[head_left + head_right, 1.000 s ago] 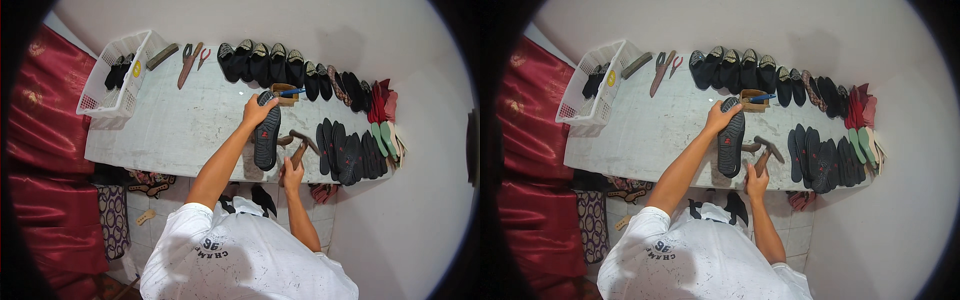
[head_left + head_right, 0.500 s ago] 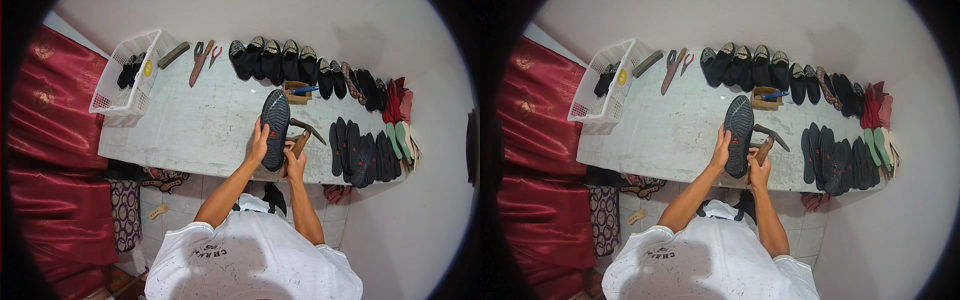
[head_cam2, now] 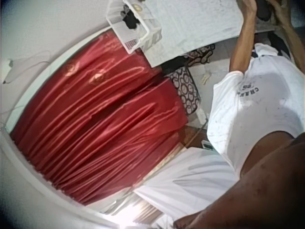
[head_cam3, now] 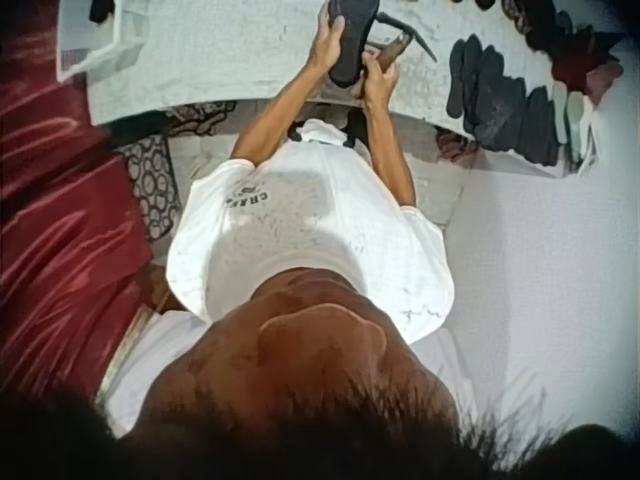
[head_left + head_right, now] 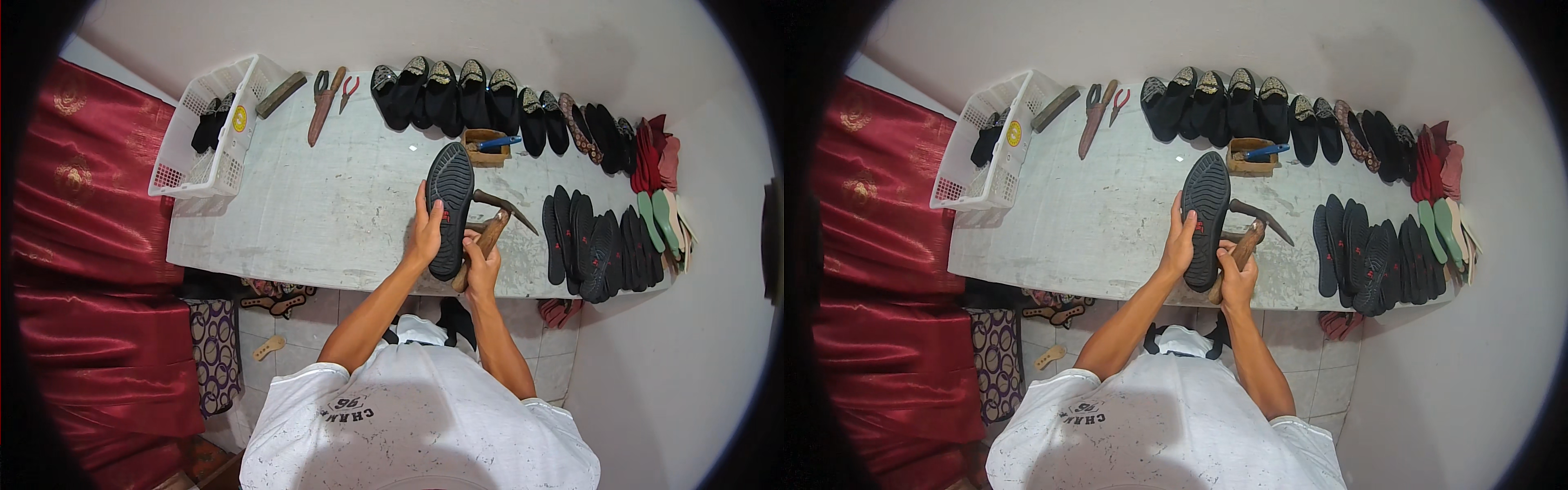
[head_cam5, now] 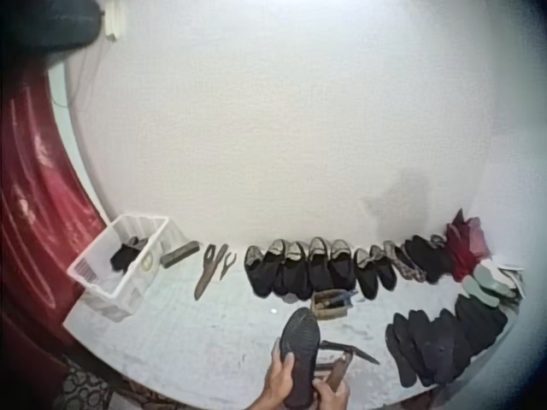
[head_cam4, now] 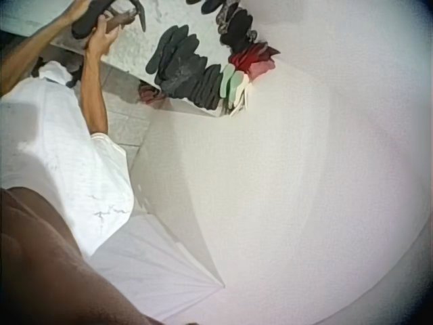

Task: Applying adhesive or finish to shoe soles and components using a brush and hammer.

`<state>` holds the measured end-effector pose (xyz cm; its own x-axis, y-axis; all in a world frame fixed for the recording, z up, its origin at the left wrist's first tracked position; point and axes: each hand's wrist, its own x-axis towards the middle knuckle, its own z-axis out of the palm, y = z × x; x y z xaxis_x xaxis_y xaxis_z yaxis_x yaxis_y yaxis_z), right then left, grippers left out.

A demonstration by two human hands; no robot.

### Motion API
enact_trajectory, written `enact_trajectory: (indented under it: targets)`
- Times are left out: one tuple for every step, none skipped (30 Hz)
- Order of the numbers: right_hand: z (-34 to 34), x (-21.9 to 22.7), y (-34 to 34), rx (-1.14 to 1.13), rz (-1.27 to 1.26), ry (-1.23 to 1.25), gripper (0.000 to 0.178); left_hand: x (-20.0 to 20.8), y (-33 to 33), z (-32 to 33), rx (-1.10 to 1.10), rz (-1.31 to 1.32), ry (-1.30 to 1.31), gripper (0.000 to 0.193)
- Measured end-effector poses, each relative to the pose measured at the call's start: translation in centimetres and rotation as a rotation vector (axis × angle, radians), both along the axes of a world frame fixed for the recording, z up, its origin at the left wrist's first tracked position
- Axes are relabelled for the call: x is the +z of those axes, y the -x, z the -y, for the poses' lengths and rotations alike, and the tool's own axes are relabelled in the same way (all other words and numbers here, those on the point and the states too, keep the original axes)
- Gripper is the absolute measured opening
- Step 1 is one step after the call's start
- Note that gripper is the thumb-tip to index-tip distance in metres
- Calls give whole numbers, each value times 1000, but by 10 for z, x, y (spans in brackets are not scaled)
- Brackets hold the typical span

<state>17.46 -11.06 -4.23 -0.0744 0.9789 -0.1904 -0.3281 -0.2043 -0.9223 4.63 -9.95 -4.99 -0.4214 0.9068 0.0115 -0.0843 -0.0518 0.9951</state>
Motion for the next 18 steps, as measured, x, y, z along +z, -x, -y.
enact_trajectory:
  targets:
    - [-1, 4, 0, 6, 7, 2, 18, 4, 0, -2, -28, 56, 7, 60]
    - [-1, 8, 0, 17, 13, 3, 17, 6, 2, -3, -52, 110, 13, 60]
    - [-2, 13, 1, 18, 12, 2, 17, 6, 3, -6, -52, 109, 12, 60]
    - [-4, 17, 3, 16, 52, -17, 18, 6, 3, -11, -11, 80, -1, 59]
    - [-7, 19, 4, 10, 93, -37, 19, 11, 3, -16, 26, 53, -13, 59]
    - [-11, 18, 3, 6, 93, -36, 19, 15, 4, -20, 22, 52, -13, 59]
    - [-17, 15, 2, 16, 91, -40, 22, 19, 5, -25, -16, 111, 18, 61]
    - [-21, 15, 2, 29, 88, -45, 25, 23, 7, -29, -51, 168, 48, 63]
    - [-23, 15, 4, 27, 86, -45, 25, 21, 9, -33, -53, 167, 47, 63]
    - [-24, 15, 5, 30, 76, -41, 28, 19, 10, -36, -50, 181, 6, 65]
    - [-26, 16, 6, 32, 66, -36, 30, 21, 10, -40, -49, 195, -34, 68]
    - [-27, 16, 8, 30, 64, -36, 30, 22, 11, -41, -51, 193, -34, 68]
    - [-27, 17, 10, 24, 64, -49, 33, 23, 12, -43, -54, 230, -32, 69]
    - [-28, 18, 11, 18, 64, -60, 35, 26, 12, -45, -58, 267, -29, 71]
    - [-30, 17, 12, 15, 62, -59, 35, 29, 14, -47, -61, 265, -27, 71]
    - [-32, 16, 14, 16, 64, -76, 37, 32, 15, -50, -69, 282, -22, 71]
    - [-35, 18, 16, 22, 65, -93, 38, 33, 18, -52, -73, 299, -17, 72]
    - [-36, 21, 18, 23, 63, -92, 38, 33, 20, -55, -72, 297, -16, 72]
